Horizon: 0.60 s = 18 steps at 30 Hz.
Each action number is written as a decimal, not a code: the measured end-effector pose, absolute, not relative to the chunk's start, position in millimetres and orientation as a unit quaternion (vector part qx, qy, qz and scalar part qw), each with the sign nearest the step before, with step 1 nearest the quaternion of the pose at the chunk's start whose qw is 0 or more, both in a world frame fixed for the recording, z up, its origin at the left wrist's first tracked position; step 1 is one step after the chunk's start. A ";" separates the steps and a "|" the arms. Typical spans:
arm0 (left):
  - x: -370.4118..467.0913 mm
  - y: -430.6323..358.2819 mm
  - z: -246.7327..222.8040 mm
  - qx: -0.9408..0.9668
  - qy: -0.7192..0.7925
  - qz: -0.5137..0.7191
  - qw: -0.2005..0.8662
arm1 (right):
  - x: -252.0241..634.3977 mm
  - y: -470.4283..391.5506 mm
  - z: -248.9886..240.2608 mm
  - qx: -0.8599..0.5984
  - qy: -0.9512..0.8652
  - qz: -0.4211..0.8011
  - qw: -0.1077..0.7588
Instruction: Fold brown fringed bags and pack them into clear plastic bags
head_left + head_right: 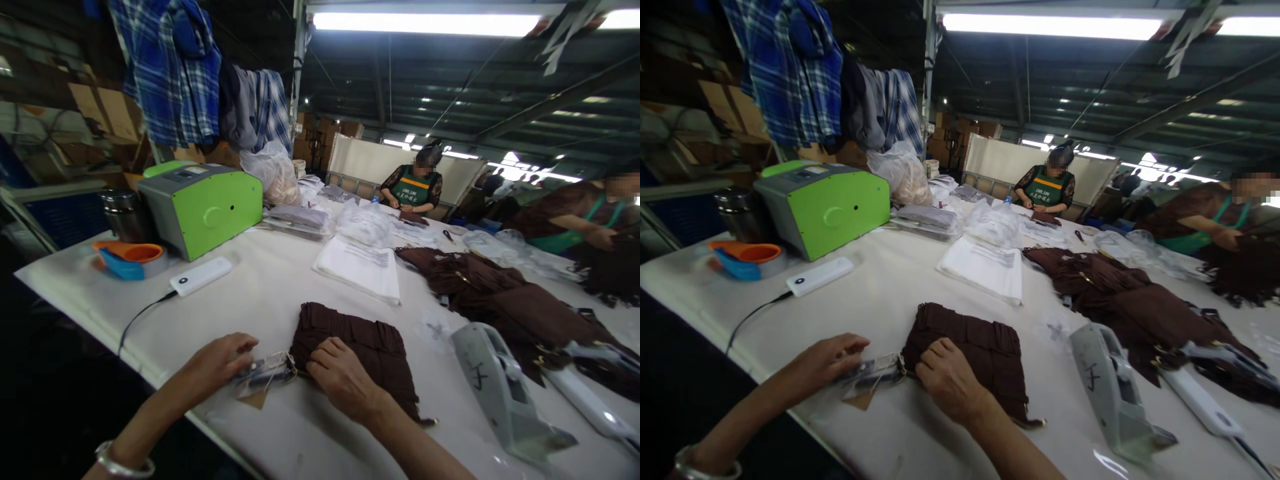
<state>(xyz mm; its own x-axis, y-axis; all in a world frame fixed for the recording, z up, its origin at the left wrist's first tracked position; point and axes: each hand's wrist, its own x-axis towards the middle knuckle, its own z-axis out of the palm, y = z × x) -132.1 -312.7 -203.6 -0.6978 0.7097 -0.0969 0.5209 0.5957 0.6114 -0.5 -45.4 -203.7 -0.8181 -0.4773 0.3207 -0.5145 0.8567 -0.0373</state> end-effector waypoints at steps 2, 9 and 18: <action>-123.3 -324.0 -207.4 0.354 0.886 0.252 0.162 | -0.6 -40.1 -207.5 0.274 -0.951 0.032 0.142; -103.5 -319.4 -199.5 0.345 0.920 0.144 0.116 | 28.0 -15.7 -205.4 0.257 -0.954 0.044 0.151; -83.7 -304.2 -207.2 0.331 0.926 0.147 0.108 | 38.4 -86.3 -216.2 0.183 -0.945 0.193 0.189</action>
